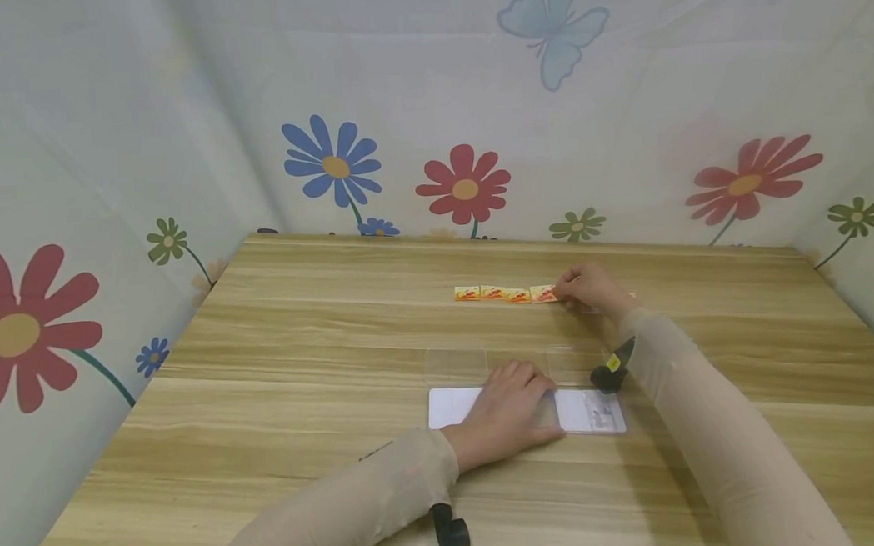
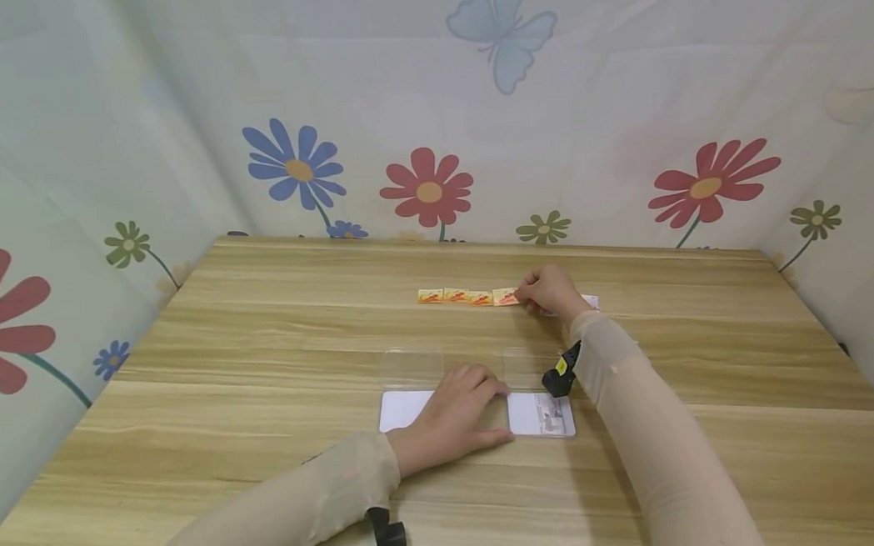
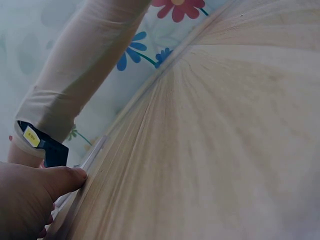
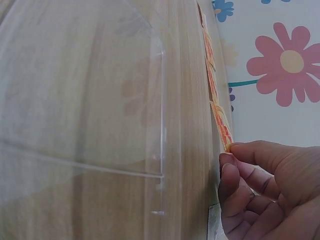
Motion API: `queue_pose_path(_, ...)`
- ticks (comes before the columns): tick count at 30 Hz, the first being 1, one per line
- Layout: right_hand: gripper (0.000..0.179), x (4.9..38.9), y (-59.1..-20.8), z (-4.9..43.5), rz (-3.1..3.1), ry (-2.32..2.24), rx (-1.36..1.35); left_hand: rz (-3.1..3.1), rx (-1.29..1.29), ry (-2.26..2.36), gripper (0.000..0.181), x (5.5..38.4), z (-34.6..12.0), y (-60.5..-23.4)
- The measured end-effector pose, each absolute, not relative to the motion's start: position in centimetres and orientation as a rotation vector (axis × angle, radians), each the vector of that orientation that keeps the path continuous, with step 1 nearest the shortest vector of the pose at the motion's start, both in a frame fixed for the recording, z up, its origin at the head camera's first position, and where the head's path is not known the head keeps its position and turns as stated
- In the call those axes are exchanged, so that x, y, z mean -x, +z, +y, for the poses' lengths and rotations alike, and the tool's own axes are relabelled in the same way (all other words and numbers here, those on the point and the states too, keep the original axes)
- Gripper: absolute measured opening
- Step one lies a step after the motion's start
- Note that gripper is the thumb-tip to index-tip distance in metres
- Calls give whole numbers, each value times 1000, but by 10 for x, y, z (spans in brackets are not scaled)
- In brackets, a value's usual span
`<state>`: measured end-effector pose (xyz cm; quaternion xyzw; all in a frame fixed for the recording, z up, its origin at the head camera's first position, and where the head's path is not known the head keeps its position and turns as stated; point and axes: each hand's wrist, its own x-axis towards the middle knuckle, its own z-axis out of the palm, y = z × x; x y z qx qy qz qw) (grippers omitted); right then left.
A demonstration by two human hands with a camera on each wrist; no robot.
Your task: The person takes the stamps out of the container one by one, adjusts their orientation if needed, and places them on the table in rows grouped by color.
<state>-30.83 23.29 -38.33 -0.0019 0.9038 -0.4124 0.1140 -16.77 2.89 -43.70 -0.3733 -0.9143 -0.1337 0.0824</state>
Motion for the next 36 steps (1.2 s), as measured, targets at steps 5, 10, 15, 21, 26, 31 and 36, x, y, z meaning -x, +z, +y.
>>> queue_pose_path(5, 21, 309, -385, 233, 2669, -1202, 9, -2721, 1116, -404, 53, 169, 29, -439)
queue_pose_path(10, 21, 310, -386, 233, 2681, -1197, 33, -2706, 1120, -394, 52, 170, 29, -440)
queue_pose_path(15, 20, 311, -385, 235, 2679, -1177, 27, -2712, 1124, -404, 53, 170, 29, -440)
queue_pose_path(21, 25, 309, -378, 238, 2702, -1132, 78, -2724, 1129, -424, 52, 172, 28, -442)
queue_pose_path(26, 32, 305, -366, 243, 2762, -1043, 111, -2726, 1116, -418, 53, 171, 29, -440)
queue_pose_path(31, 33, 300, -357, 248, 2801, -1031, 132, -2711, 1122, -425, 52, 172, 29, -442)
queue_pose_path(36, 32, 297, -350, 252, 2813, -1048, 146, -2697, 1133, -440, 52, 172, 29, -443)
